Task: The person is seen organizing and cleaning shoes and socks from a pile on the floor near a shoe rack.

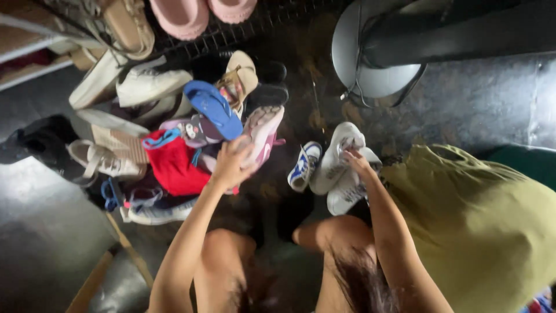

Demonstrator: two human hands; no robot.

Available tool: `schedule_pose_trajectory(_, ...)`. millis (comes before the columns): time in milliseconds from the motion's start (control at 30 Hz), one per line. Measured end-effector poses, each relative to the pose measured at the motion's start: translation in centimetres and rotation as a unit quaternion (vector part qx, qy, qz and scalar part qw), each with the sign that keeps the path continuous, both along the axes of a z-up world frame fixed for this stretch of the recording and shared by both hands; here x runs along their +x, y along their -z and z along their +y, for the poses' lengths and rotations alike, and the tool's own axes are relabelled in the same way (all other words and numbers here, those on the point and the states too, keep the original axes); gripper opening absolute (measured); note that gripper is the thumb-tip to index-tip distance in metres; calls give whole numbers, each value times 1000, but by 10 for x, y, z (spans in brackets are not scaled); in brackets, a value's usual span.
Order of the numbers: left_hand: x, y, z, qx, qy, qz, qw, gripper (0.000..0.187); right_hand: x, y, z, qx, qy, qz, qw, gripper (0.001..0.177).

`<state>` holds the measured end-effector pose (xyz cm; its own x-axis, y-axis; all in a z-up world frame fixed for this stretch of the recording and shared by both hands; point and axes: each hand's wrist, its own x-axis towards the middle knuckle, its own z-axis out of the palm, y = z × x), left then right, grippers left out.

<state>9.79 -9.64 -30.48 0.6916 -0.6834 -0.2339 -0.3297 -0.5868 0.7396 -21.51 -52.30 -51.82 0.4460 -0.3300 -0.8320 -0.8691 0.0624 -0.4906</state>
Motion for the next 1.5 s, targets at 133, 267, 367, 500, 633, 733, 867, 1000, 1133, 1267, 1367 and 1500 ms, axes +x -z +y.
schedule_pose_trajectory(133,12,4,-26,1,135,-35,990,63,25,-15,17,-137,87,64,985,59)
schedule_pose_trajectory(267,29,15,-55,6,199,-31,980,60,64,-56,47,-368,-63,28,927,43)
schedule_pose_trajectory(367,41,49,-72,19,185,-89,979,52,126,-54,54,-401,-179,-149,886,38)
schedule_pose_trajectory(500,61,48,-67,51,170,-98,979,60,216,-46,78,-411,-218,-161,870,37)
schedule_pose_trajectory(633,76,51,-47,-8,116,-144,983,52,272,-41,66,-379,-230,-185,877,31)
schedule_pose_trajectory(733,72,67,-51,0,144,-174,974,51,268,-34,53,-352,-253,-176,884,30)
schedule_pose_trajectory(867,63,83,-67,11,216,-205,955,46,262,-23,47,-362,-293,-232,854,30)
schedule_pose_trajectory(1000,52,79,-68,4,240,-181,954,44,266,-58,41,-285,-317,-209,880,37)
schedule_pose_trajectory(1133,54,78,-68,35,269,-210,939,49,281,-105,42,-310,-432,-205,821,32)
schedule_pose_trajectory(1267,47,74,-76,84,285,-199,934,40,301,-124,87,-368,-481,-117,787,20)
schedule_pose_trajectory(1367,35,87,-85,-27,255,-271,928,38,318,-43,82,-414,-463,-151,769,20)
schedule_pose_trajectory(1500,35,81,-88,-57,225,-284,930,32,316,-35,103,-434,-377,-196,794,16)
